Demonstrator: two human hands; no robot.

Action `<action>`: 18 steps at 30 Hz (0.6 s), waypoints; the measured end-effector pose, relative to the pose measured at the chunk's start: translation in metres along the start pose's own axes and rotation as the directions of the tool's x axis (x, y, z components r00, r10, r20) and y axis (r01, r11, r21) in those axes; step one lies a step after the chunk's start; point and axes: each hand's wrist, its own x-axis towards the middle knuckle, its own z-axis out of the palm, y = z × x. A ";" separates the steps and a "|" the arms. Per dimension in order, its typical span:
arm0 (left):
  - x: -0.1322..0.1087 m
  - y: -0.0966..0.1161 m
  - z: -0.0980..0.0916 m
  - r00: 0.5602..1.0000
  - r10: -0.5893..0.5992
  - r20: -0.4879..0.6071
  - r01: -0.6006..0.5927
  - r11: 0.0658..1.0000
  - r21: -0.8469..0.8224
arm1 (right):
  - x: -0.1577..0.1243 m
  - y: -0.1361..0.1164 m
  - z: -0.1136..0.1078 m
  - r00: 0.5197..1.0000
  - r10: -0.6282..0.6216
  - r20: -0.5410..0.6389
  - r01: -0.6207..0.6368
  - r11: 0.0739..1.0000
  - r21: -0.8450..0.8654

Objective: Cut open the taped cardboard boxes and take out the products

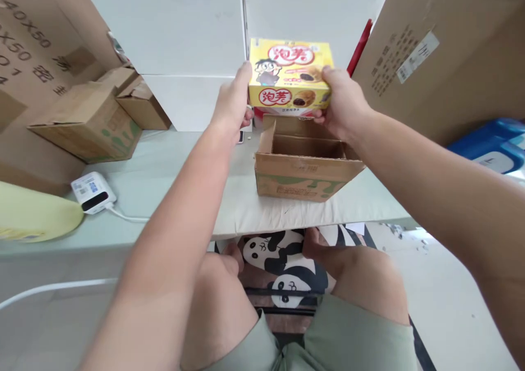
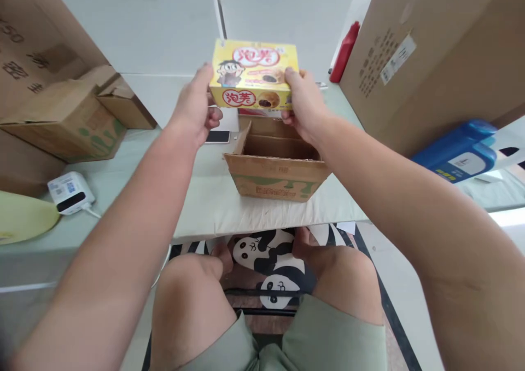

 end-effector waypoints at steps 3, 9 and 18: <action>-0.043 -0.017 -0.015 0.988 0.157 0.006 -0.155 0.980 -0.122 | -0.035 -0.020 -0.032 0.994 -0.081 -0.071 0.084 0.996 0.038; -0.087 -0.103 -0.057 0.989 0.015 -0.150 -0.041 0.984 -0.173 | -0.067 -0.018 -0.146 0.854 -0.052 -0.518 0.108 0.991 0.080; -0.068 -0.171 -0.061 0.975 -0.186 -0.124 0.178 0.981 -0.077 | -0.052 0.089 -0.222 0.796 0.214 -0.566 -0.246 0.969 0.021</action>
